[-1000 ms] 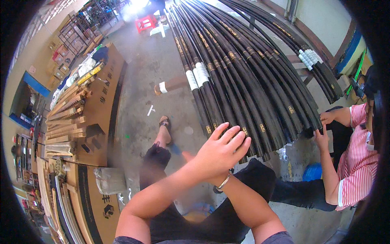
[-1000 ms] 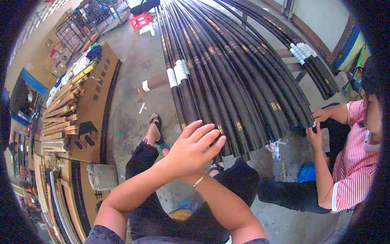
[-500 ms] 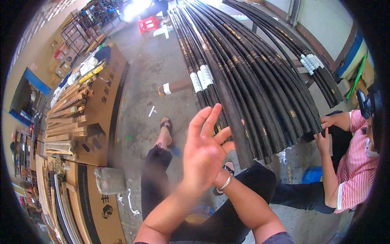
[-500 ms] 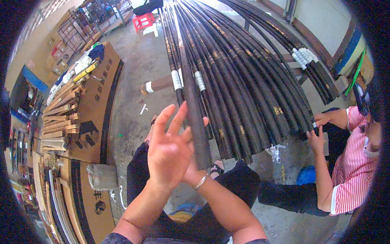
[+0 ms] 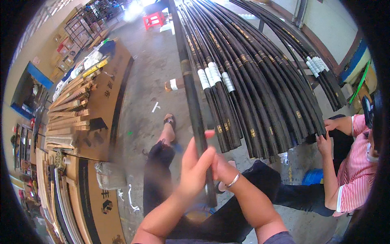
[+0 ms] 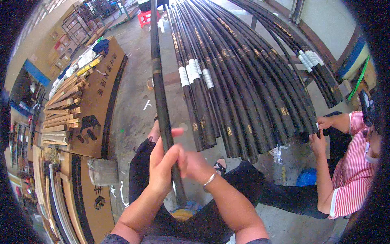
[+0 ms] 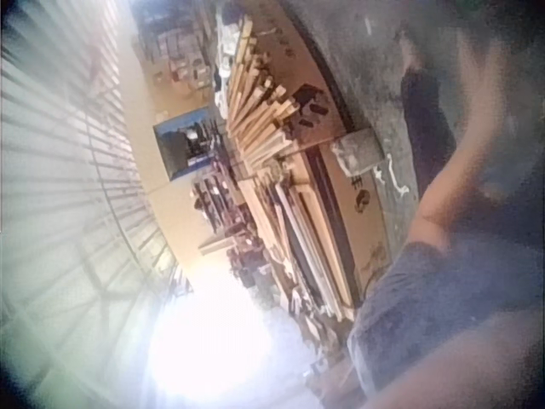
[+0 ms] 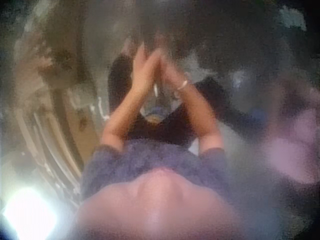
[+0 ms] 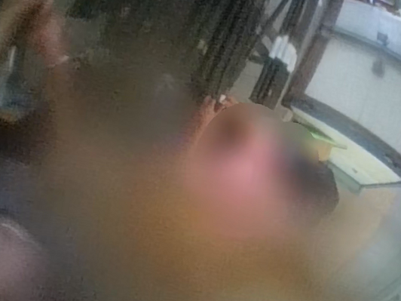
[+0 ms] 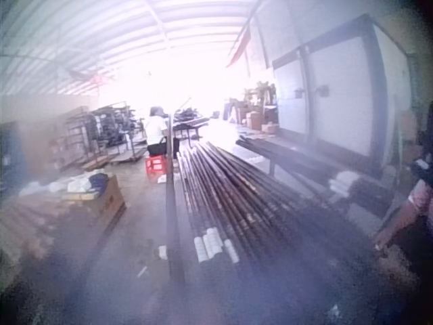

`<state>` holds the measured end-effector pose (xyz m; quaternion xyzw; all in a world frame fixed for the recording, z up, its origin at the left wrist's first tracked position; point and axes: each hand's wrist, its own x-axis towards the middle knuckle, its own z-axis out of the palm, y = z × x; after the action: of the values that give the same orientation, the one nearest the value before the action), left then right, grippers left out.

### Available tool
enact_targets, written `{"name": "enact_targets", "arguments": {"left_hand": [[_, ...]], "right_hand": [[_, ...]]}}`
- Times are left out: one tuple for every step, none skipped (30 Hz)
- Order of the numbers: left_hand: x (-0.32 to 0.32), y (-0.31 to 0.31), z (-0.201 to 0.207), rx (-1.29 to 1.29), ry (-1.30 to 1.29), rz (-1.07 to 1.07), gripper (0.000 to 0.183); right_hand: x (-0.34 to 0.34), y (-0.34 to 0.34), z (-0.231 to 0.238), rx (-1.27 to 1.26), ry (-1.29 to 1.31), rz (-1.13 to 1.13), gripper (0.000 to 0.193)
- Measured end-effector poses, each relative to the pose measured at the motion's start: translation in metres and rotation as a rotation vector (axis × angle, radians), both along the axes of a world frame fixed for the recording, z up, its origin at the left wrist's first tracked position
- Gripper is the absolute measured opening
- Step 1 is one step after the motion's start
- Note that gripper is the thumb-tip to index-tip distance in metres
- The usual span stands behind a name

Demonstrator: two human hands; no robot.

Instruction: The person applies white tape to the handles of fishing rods one by one while sitting on the floor.

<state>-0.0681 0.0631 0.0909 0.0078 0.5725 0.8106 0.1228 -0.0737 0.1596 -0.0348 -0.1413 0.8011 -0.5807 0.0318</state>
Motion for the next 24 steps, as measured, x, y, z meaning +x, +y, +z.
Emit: {"name": "enact_targets", "arguments": {"left_hand": [[0.012,-0.011,-0.001,-0.019,-0.037,0.013,0.041],[0.024,-0.023,-0.006,-0.067,-0.073,0.014,0.040],[0.035,-0.034,-0.012,-0.115,-0.108,0.015,0.039],[0.045,-0.043,-0.020,-0.153,-0.147,0.011,0.038],[0.052,-0.045,-0.027,-0.177,-0.181,0.007,0.035],[0.060,-0.047,-0.037,-0.159,-0.195,0.004,0.036],[0.066,-0.046,-0.045,-0.137,-0.207,0.001,0.036],[0.070,-0.045,-0.046,-0.148,-0.258,-0.009,0.037],[0.073,-0.044,-0.049,-0.139,-0.248,-0.017,0.037],[0.074,-0.041,-0.054,-0.130,-0.236,-0.027,0.037],[0.075,-0.040,-0.057,-0.122,-0.224,-0.037,0.037],[0.075,-0.040,-0.058,-0.106,-0.249,-0.057,0.042],[0.076,-0.040,-0.058,-0.101,-0.250,-0.052,0.042],[0.077,-0.040,-0.059,-0.097,-0.250,-0.047,0.042],[0.078,-0.039,-0.060,-0.092,-0.251,-0.043,0.042],[0.079,-0.038,-0.063,-0.104,-0.251,-0.037,0.041],[0.081,-0.037,-0.065,-0.116,-0.251,-0.033,0.041],[0.082,-0.037,-0.067,-0.128,-0.251,-0.029,0.040],[0.085,-0.038,-0.069,-0.169,-0.259,-0.033,0.041],[0.088,-0.040,-0.070,-0.209,-0.267,-0.038,0.043],[0.091,-0.043,-0.070,-0.250,-0.275,-0.043,0.044],[0.095,-0.046,-0.073,-0.281,-0.274,-0.051,0.045],[0.098,-0.050,-0.075,-0.314,-0.273,-0.058,0.045],[0.107,-0.052,-0.080,-0.337,-0.289,-0.077,0.046]], "right_hand": [[-0.002,-0.001,0.005,0.199,-0.046,0.070,0.050],[-0.006,0.001,0.013,0.448,-0.079,0.172,0.052],[-0.008,0.002,0.020,0.698,-0.109,0.273,0.053],[-0.008,0.003,0.024,0.722,-0.122,0.281,0.055],[-0.006,0.006,0.022,0.742,-0.139,0.272,0.056],[-0.005,0.008,0.016,0.761,-0.156,0.263,0.056],[-0.005,0.011,0.012,0.784,-0.171,0.254,0.057],[-0.003,0.013,0.010,0.777,-0.163,0.243,0.056],[-0.002,0.014,0.011,0.780,-0.166,0.246,0.056],[-0.002,0.015,0.014,0.783,-0.169,0.246,0.056],[-0.001,0.016,0.016,0.787,-0.171,0.246,0.056],[-0.002,0.016,0.016,0.784,-0.164,0.241,0.056],[-0.001,0.016,0.012,0.777,-0.160,0.237,0.056],[-0.001,0.016,0.010,0.770,-0.156,0.233,0.056],[-0.001,0.017,0.012,0.756,-0.165,0.221,0.057],[0.000,0.017,0.015,0.738,-0.178,0.210,0.057],[0.000,0.018,0.016,0.721,-0.192,0.198,0.057],[-0.001,0.020,0.014,0.725,-0.173,0.183,0.058],[-0.001,0.022,0.012,0.728,-0.154,0.170,0.058],[-0.002,0.023,0.010,0.731,-0.136,0.156,0.058],[-0.003,0.024,0.012,0.716,-0.136,0.105,0.058],[-0.002,0.024,0.013,0.697,-0.141,0.061,0.057],[-0.003,0.023,0.017,0.677,-0.145,0.018,0.057],[-0.002,0.024,0.023,0.681,-0.227,-0.011,0.055]]}}
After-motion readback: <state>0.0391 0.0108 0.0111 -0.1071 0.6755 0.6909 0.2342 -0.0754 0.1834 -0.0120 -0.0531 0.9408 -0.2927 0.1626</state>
